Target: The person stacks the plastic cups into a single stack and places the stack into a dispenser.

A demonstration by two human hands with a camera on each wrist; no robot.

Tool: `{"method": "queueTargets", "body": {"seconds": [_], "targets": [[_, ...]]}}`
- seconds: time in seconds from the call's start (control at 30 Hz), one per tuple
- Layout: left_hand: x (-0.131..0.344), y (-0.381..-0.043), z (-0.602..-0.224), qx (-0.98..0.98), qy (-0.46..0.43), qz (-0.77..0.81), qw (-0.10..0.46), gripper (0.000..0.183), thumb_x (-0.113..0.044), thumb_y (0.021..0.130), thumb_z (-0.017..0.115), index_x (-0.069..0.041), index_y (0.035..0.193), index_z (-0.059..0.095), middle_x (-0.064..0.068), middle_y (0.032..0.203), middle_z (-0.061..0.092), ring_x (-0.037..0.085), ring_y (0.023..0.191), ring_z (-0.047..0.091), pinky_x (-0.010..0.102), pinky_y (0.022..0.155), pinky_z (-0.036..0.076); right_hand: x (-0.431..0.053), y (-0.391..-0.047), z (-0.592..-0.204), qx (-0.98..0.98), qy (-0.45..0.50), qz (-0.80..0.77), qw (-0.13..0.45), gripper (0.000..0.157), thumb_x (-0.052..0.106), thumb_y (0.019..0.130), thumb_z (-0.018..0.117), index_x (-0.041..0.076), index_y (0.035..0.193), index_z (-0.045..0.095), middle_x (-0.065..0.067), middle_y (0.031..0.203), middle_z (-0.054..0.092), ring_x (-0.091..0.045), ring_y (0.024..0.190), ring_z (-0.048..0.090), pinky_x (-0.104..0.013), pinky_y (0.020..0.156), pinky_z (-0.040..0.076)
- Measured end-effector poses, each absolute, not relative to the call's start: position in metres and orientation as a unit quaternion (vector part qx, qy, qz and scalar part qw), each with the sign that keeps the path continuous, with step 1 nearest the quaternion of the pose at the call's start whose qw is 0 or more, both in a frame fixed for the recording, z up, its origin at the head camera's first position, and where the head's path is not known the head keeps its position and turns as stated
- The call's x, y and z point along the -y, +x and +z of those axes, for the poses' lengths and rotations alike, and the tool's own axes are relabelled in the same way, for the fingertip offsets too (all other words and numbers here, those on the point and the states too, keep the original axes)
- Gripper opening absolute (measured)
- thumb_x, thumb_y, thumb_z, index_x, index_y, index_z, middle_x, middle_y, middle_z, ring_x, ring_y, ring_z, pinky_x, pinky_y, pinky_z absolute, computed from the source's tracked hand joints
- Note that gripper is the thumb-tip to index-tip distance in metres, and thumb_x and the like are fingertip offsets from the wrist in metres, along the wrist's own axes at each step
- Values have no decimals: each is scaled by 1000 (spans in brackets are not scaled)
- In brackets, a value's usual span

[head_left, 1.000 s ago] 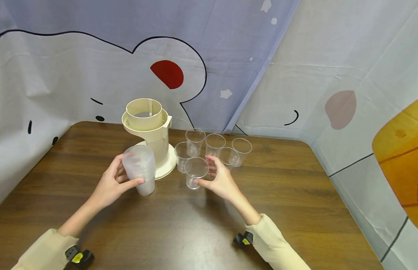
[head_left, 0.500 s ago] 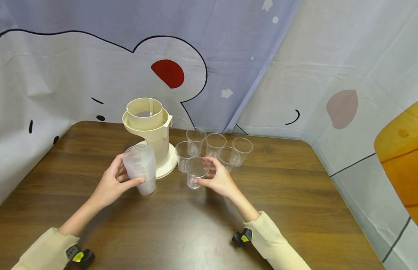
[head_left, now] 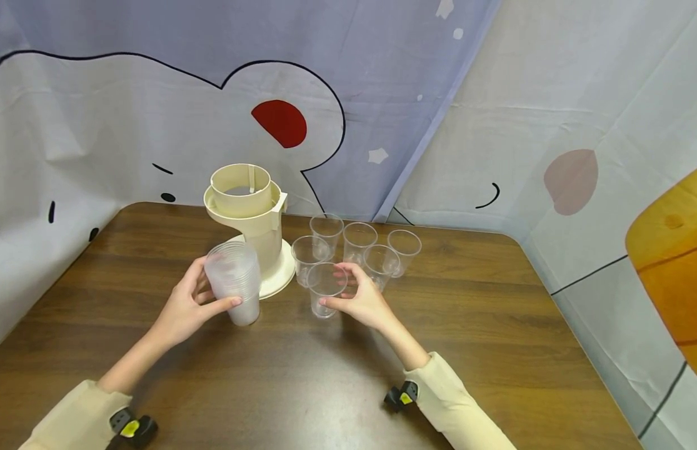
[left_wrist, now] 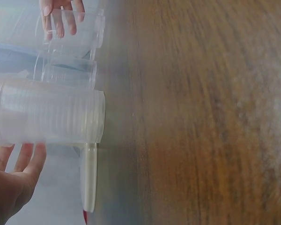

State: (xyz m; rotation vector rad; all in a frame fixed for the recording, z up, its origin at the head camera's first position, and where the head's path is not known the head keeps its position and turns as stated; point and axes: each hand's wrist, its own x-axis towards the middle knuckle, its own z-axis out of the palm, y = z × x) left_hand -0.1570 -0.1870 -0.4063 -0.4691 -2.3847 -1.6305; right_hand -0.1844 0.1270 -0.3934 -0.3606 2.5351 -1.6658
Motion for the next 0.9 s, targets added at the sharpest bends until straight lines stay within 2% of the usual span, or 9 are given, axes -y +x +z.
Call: {"method": "queueTargets", "body": {"seconds": [0.13,0.43,0.67,0.9], "targets": [[187,-157,-407,811,-159,-553,108,73,-3,79,77,-5,138,36,-21,119,50,-12,106,52,7,82,49,-127,-184,-393,-823,-126,-553,38,68,12,73,82,3,132,48,-23,130,55,-39,120,54,-41,97,52],[187,-158,-407,808,-161,-556,108,72,-3,79,77,-6,138,36,-21,121,49,-11,108,51,8,82,49,-128,-178,-388,-816,-137,-561,30,68,11,74,81,4,132,46,-21,128,55,-34,119,55,-45,101,48],[187,-158,-408,806,-163,-558,109,72,-2,79,77,-6,138,36,-21,121,50,-11,109,51,8,82,50,-126,-172,-379,-821,-147,-550,27,67,13,74,81,5,131,46,-15,125,57,-30,115,58,-39,96,51],[187,-159,-409,804,-166,-560,113,73,-1,78,77,-5,138,36,-20,121,50,-11,109,51,8,82,50,-122,-169,-371,-820,-158,-550,26,67,14,74,81,8,130,46,-14,125,57,-27,115,58,-40,97,51]]}}
